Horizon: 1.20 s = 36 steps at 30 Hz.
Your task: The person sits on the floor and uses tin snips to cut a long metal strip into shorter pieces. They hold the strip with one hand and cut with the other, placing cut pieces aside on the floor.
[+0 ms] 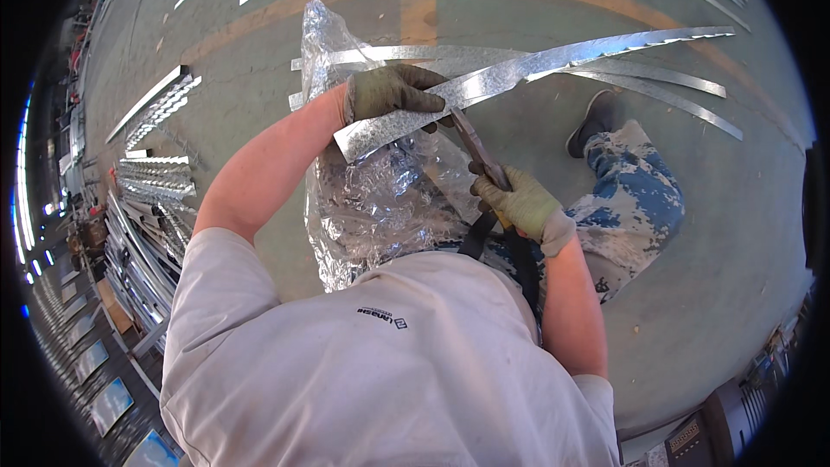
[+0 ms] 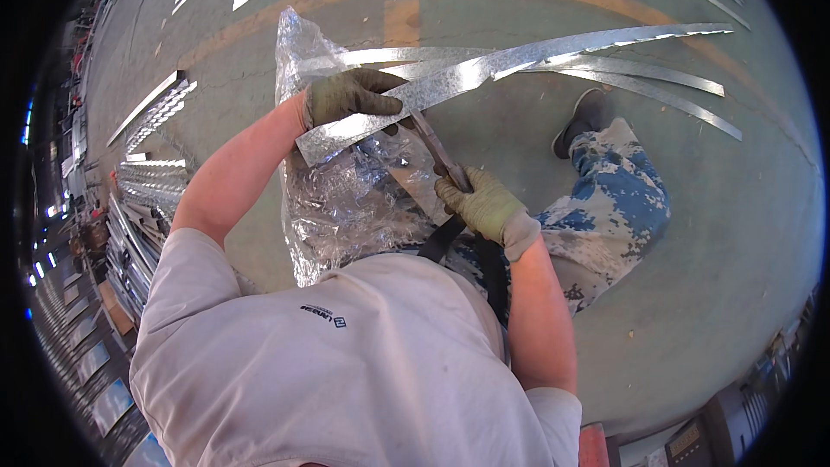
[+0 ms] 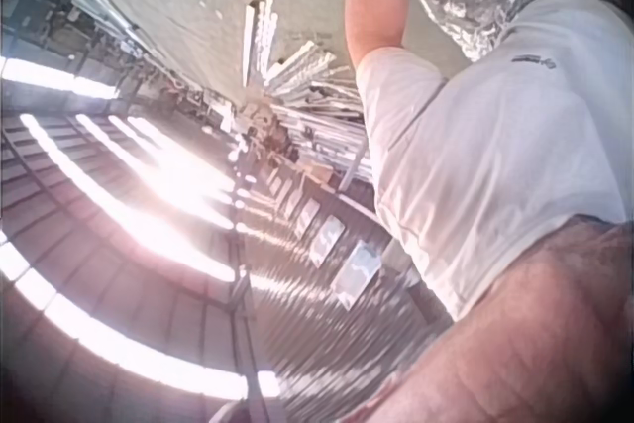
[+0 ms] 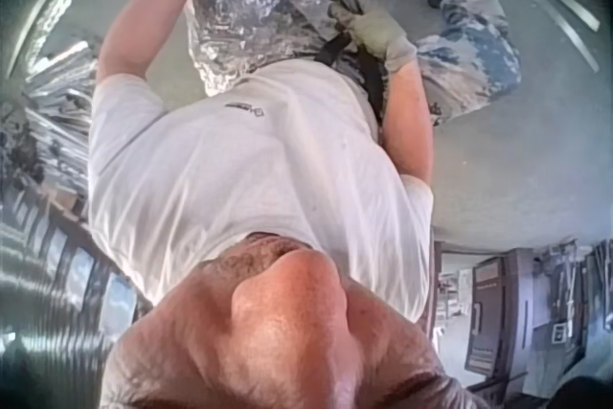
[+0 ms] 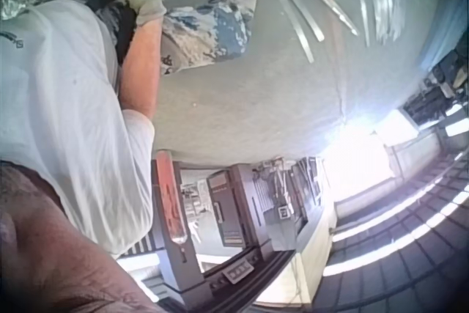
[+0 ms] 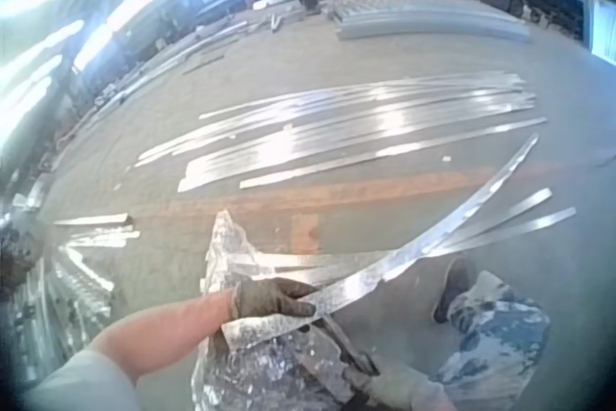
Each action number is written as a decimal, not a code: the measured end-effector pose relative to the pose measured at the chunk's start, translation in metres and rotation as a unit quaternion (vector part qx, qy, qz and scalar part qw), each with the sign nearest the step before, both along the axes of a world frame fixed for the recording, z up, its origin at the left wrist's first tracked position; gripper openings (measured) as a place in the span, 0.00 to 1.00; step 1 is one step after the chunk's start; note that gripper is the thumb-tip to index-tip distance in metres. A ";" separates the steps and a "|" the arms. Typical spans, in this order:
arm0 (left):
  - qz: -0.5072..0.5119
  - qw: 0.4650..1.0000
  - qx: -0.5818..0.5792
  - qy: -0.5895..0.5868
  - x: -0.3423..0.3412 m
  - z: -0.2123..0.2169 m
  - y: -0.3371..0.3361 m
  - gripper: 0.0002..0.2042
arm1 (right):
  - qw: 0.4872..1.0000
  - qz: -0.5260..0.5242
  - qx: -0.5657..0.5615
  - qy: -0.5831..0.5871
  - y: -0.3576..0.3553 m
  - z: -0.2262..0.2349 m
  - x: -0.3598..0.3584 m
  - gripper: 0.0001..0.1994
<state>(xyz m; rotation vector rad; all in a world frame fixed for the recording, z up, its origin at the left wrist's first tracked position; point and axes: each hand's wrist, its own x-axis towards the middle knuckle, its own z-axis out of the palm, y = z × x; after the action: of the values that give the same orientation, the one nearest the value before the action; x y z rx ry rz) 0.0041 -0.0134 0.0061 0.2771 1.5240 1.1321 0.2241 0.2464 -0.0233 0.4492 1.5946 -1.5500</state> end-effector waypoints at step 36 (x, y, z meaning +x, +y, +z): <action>0.045 0.988 0.015 -0.144 -0.023 -0.020 0.021 0.43 | 0.974 -0.049 -0.186 -0.119 0.032 0.002 -0.028 0.17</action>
<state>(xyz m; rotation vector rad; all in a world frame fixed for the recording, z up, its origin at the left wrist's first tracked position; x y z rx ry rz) -0.0193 0.0078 -0.0142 0.0605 1.2740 1.2098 0.1962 0.2785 -0.0213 0.4884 1.0837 -1.7519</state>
